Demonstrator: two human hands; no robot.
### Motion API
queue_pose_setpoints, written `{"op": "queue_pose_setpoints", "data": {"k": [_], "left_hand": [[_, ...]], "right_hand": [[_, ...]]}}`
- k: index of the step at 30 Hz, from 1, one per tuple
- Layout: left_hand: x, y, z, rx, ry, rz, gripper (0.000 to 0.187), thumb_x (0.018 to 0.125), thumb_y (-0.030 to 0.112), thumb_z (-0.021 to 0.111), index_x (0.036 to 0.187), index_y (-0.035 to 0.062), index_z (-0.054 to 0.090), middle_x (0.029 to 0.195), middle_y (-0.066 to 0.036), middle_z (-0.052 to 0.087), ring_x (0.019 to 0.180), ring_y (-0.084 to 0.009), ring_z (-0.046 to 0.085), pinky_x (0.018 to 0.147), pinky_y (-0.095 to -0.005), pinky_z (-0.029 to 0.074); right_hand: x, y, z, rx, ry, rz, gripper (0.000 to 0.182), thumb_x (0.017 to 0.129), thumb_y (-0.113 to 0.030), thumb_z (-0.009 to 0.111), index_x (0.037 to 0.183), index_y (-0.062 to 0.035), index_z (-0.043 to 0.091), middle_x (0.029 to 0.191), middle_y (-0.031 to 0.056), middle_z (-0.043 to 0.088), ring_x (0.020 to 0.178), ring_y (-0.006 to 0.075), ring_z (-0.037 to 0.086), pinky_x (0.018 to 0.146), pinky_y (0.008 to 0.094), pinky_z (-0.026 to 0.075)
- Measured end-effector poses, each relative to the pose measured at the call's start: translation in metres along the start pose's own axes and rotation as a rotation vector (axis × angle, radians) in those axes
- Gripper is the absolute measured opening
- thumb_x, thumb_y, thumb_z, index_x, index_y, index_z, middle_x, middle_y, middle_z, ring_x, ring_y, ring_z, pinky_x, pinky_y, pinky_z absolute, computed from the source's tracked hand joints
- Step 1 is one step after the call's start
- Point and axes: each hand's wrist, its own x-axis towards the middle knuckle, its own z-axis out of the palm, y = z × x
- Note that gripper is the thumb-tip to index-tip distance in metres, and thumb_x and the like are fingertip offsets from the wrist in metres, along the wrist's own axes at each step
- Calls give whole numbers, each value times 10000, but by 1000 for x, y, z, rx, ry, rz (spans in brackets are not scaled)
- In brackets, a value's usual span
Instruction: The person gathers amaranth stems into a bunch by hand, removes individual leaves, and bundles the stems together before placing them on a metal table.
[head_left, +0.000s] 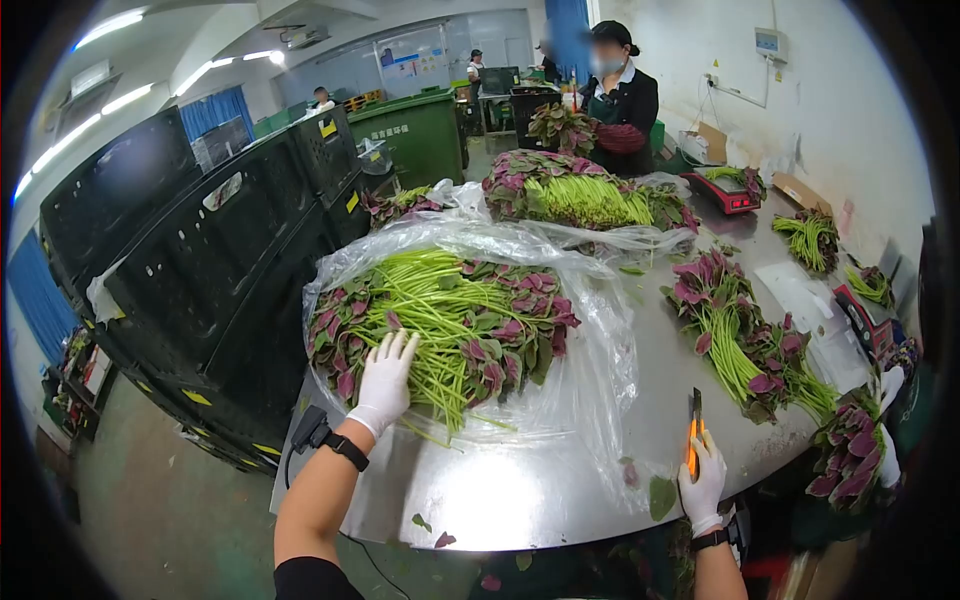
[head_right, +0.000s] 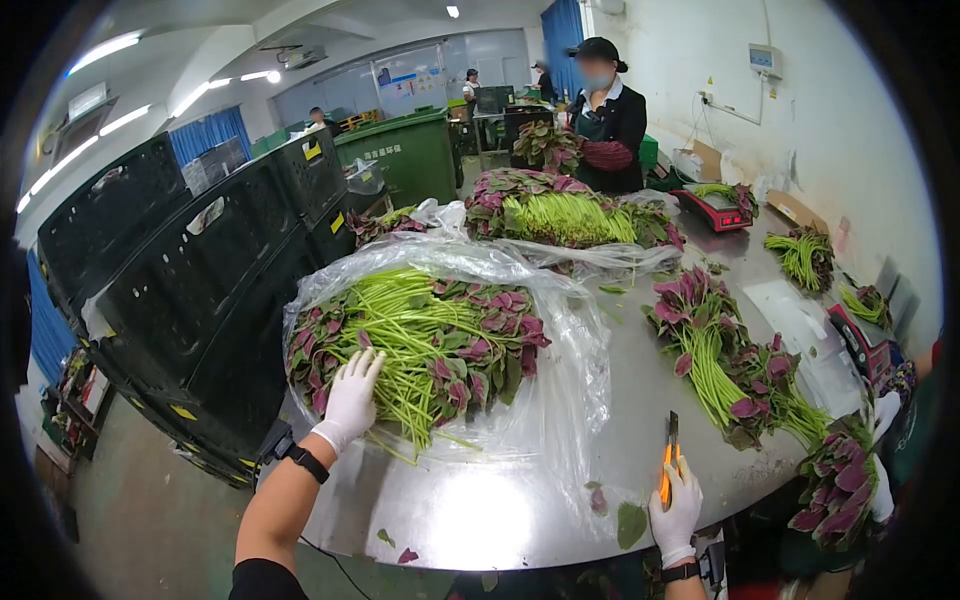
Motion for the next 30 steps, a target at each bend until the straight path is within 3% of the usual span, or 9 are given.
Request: {"op": "queue_pose_setpoints", "data": {"k": [5,11,13,18,25,29,30], "left_hand": [[14,-28,7,68,-43,-81,981,644,-83,634,1511,134,228,1513,-181,295,1399,-376,280,1130,-496,257],[47,-51,5,-1,-38,-122,1017,666,-16,722,1520,132,190,1535,-182,254,1416,-367,257,1134,-491,260],[57,-66,21,41,15,-73,1162,568,76,836,1522,130,173,1536,-167,258,1413,-349,267,1134,-497,263],[74,-76,2,-24,-46,40,1239,500,163,889,1515,118,181,1524,-173,279,1397,-350,288,1128,-496,273],[116,-92,-5,-2,-171,190,1301,444,210,913,1517,121,183,1528,-153,291,1404,-361,284,1139,-498,265],[132,-100,22,39,-415,218,1227,479,264,896,1504,126,235,1510,-150,326,1401,-346,297,1141,-487,263],[130,-101,26,15,-374,227,1157,489,287,885,1474,120,301,1474,-151,376,1387,-350,316,1138,-475,270]], "right_hand": [[1,-2,-2,-1,4,18,519,692,-80,657,1204,-35,586,1351,202,504,1181,369,499,1019,452,371],[1,-1,0,-7,18,21,521,700,-81,654,1214,-32,582,1361,207,496,1181,369,502,1021,442,369],[3,-3,0,-15,19,30,509,714,-74,645,1217,-30,579,1370,209,487,1198,370,495,1025,440,366],[5,-9,-3,-14,-33,56,477,768,-41,584,1245,-25,574,1382,226,479,1249,375,474,1057,430,354],[4,-3,1,-8,-53,38,486,791,-48,570,1276,-27,557,1397,232,459,1269,369,461,1069,424,341],[5,-8,-2,-53,-57,61,479,798,-45,563,1276,-26,553,1401,229,455,1271,371,460,1071,419,345],[4,-6,-1,-43,-51,62,477,800,-46,563,1276,-26,552,1401,229,455,1271,371,460,1071,419,346]]}}
